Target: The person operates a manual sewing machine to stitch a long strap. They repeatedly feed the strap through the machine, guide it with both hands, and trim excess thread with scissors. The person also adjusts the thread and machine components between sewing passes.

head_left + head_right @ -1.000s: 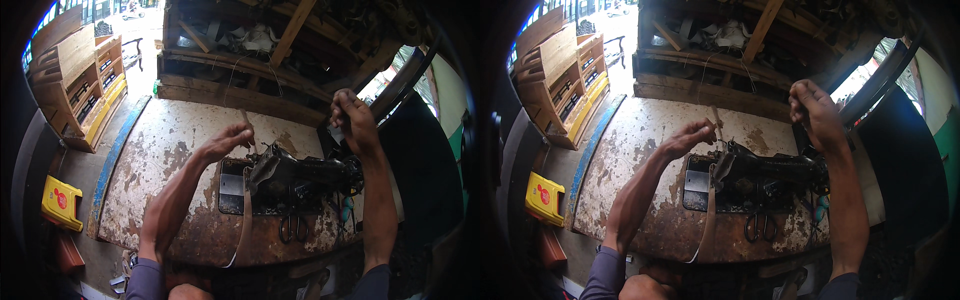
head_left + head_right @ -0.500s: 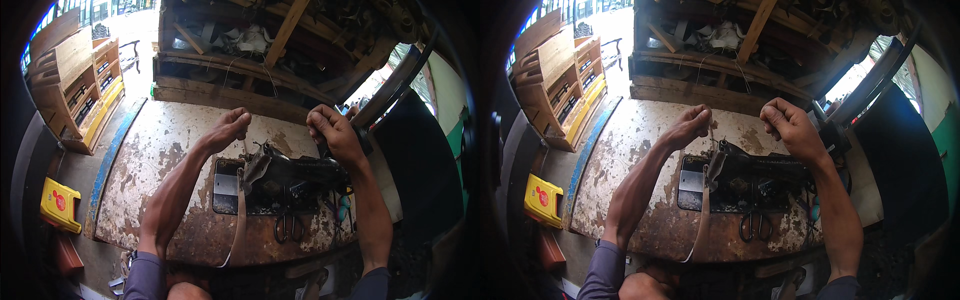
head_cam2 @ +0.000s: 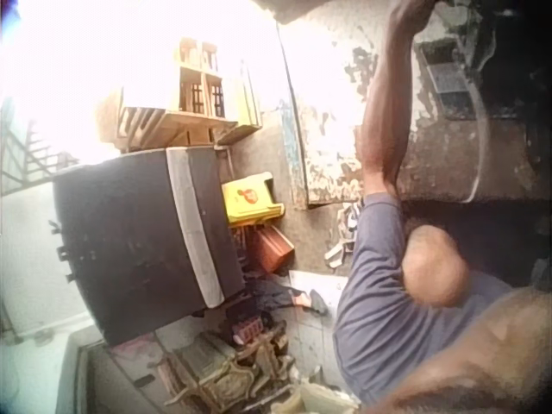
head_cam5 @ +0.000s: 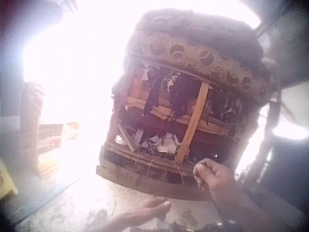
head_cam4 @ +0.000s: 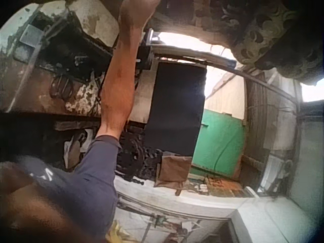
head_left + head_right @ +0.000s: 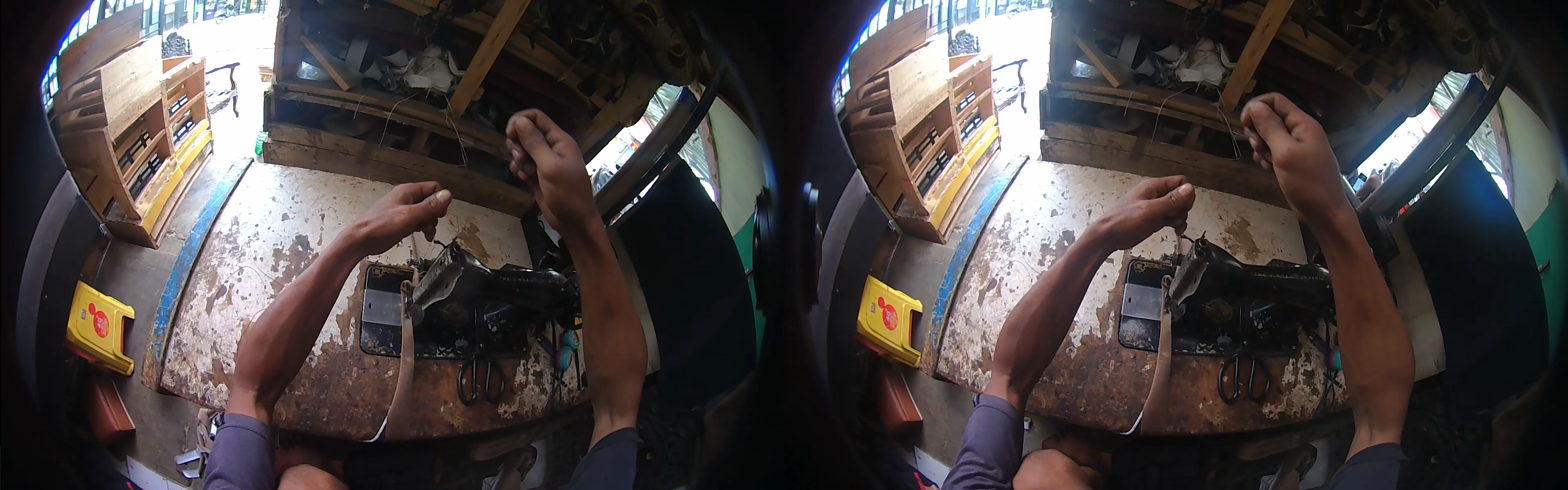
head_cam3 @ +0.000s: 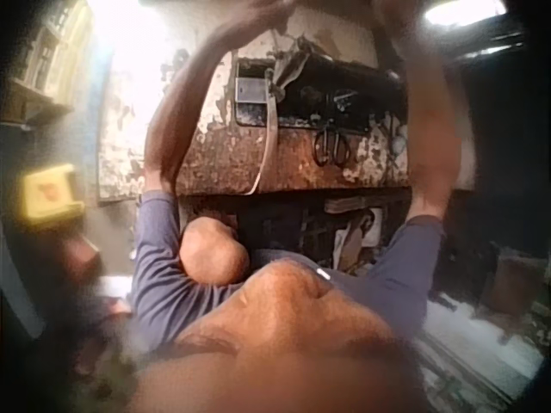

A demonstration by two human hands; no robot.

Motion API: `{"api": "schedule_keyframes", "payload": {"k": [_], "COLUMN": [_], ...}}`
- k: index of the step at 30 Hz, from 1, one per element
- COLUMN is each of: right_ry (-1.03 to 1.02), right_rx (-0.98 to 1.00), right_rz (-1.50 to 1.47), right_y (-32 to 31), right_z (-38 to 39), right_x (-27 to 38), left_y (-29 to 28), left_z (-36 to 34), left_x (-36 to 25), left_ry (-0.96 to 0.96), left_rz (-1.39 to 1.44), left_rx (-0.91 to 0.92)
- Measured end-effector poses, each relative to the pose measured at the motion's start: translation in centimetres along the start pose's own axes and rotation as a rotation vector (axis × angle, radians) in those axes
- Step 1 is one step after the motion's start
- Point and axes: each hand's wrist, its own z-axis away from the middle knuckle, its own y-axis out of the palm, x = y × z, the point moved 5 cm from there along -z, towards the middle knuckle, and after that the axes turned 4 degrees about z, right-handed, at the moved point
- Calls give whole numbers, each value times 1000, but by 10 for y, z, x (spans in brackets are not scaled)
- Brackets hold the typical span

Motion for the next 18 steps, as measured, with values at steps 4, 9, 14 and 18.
{"api": "schedule_keyframes", "payload": {"k": [4,9,14,18], "right_ry": [-7,-35,6,88], "right_rx": [27,73,14,-28], "right_rz": [-97,-15,115,99], "right_y": [24,45,27,11], "right_z": [-24,-35,-48,-49], "right_x": [8,13,-9,-26], "left_y": [2,-1,0,-2], "left_z": [0,6,15,17], "left_x": [0,-6,-17,-18], "left_ry": [18,35,80,43], "left_rz": [59,95,42,-112], "left_rx": [-6,-46,-17,-33]}}
